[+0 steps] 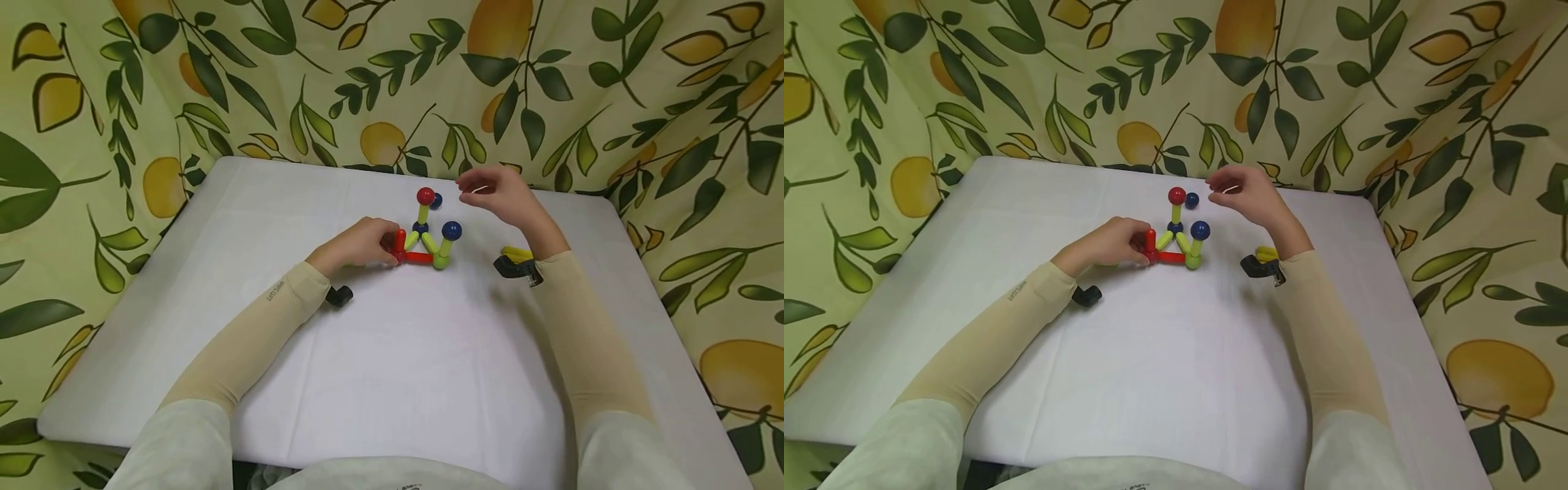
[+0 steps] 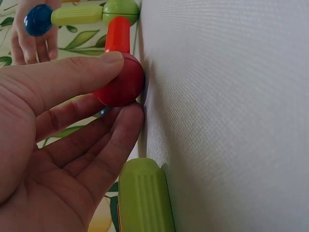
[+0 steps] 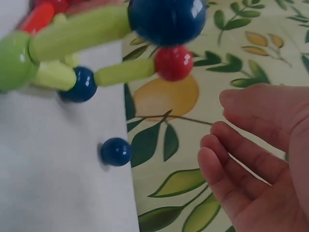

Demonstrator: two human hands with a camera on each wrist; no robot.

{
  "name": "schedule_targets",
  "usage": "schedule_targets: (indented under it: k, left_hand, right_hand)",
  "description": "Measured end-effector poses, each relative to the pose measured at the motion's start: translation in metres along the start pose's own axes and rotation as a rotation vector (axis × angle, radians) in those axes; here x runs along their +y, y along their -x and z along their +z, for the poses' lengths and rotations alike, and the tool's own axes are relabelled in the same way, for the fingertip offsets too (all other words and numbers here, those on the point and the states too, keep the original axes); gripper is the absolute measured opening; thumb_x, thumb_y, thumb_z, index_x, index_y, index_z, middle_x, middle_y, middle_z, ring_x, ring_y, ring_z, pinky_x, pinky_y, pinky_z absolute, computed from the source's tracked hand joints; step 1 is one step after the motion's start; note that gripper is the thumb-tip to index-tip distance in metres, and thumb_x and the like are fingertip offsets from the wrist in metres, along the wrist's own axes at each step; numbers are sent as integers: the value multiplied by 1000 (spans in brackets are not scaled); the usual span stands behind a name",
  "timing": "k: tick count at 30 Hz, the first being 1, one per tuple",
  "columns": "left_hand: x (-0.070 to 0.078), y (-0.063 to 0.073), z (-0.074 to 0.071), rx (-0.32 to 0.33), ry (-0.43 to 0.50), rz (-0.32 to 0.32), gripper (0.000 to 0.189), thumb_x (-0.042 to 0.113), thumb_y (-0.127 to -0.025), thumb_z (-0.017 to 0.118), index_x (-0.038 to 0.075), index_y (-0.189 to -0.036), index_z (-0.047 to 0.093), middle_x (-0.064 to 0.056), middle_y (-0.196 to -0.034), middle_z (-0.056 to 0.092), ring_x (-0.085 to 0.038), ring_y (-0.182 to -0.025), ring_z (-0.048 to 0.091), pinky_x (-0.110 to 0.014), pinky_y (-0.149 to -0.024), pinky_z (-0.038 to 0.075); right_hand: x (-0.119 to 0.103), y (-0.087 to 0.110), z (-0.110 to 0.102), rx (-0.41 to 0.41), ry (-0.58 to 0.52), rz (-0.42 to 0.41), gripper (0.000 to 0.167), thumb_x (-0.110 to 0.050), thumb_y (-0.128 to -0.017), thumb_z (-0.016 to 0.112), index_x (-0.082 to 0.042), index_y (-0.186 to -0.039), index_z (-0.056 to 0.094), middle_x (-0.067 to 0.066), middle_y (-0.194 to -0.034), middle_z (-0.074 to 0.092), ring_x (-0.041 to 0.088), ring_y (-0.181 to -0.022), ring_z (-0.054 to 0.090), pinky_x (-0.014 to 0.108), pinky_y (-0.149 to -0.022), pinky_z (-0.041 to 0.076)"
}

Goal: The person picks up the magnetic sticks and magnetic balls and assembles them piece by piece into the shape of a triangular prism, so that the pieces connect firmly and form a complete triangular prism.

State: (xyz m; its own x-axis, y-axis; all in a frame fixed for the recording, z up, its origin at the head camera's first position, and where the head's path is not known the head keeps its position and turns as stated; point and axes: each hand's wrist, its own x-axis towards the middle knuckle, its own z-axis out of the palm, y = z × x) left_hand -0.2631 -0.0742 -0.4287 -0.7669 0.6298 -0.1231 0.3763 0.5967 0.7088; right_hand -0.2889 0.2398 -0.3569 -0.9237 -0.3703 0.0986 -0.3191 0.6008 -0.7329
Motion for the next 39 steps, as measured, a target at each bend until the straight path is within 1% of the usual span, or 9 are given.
schedule_targets:
  k: [6,11,13,17,21,24,28,32,39]
  left_hand:
    - [-1,1,-2,7,9,-26,38,10,-92,89,5,-125,71,-6,-111,72,-24,-103,66,-35,-97,55]
    - [-1,3,-3,7,16,-23,42,11,-92,89,5,-128,70,-7,-113,72,-24,-103,66,-35,-98,55]
    - [0,3,-4,11,16,-16,40,10,-91,89,5,-126,71,-7,-112,73,-24,-103,66,-35,-97,55]
    - [1,4,-5,13,19,-9,36,9,-91,89,6,-123,71,-6,-110,73,-24,-102,66,-35,-96,55]
    - [1,3,-5,6,22,-8,35,9,-91,89,6,-122,71,-6,-109,73,-24,-101,67,-35,-96,55]
    - [2,2,-5,4,20,1,35,9,-91,89,6,-121,71,-6,-109,73,-24,-101,67,-36,-97,55]
    - [1,1,-7,8,13,8,34,10,-91,89,7,-120,71,-6,-109,73,-23,-101,67,-36,-97,55]
    - [1,1,-6,11,10,-4,33,10,-91,89,7,-119,71,-6,-109,73,-23,-101,66,-36,-97,55]
    - [3,2,0,1,24,1,33,8,-92,88,6,-119,71,-7,-108,73,-24,-100,67,-35,-96,55]
  right_hand:
    - [5,-43,3,-57,100,45,31,-19,-104,77,-5,-131,74,15,-125,70,31,-117,63,46,-103,52]
    - [12,-68,10,-98,132,68,38,-22,-103,77,-8,-139,73,13,-131,71,30,-120,64,49,-105,52]
    - [15,-77,15,-117,153,77,41,-22,-103,77,-9,-142,71,15,-135,70,31,-122,64,50,-105,52]
    - [21,-88,29,-157,204,91,43,-21,-102,78,-8,-143,71,18,-137,68,33,-125,61,53,-105,51]
    - [30,-88,42,-178,262,86,43,-19,-100,79,-7,-140,71,16,-132,69,33,-122,61,52,-103,51]
    - [36,-86,49,-172,271,107,41,-16,-99,80,-6,-138,71,16,-127,69,33,-118,61,50,-103,52]
    - [40,-83,53,-134,252,131,39,-13,-99,80,-4,-136,72,17,-123,70,33,-115,61,49,-104,52]
    - [45,-81,53,-112,246,143,38,-15,-99,81,-5,-134,71,16,-123,69,33,-114,60,48,-105,51]
    - [56,-70,56,-88,200,184,35,-14,-98,82,-3,-127,67,17,-120,68,34,-111,60,48,-103,52]
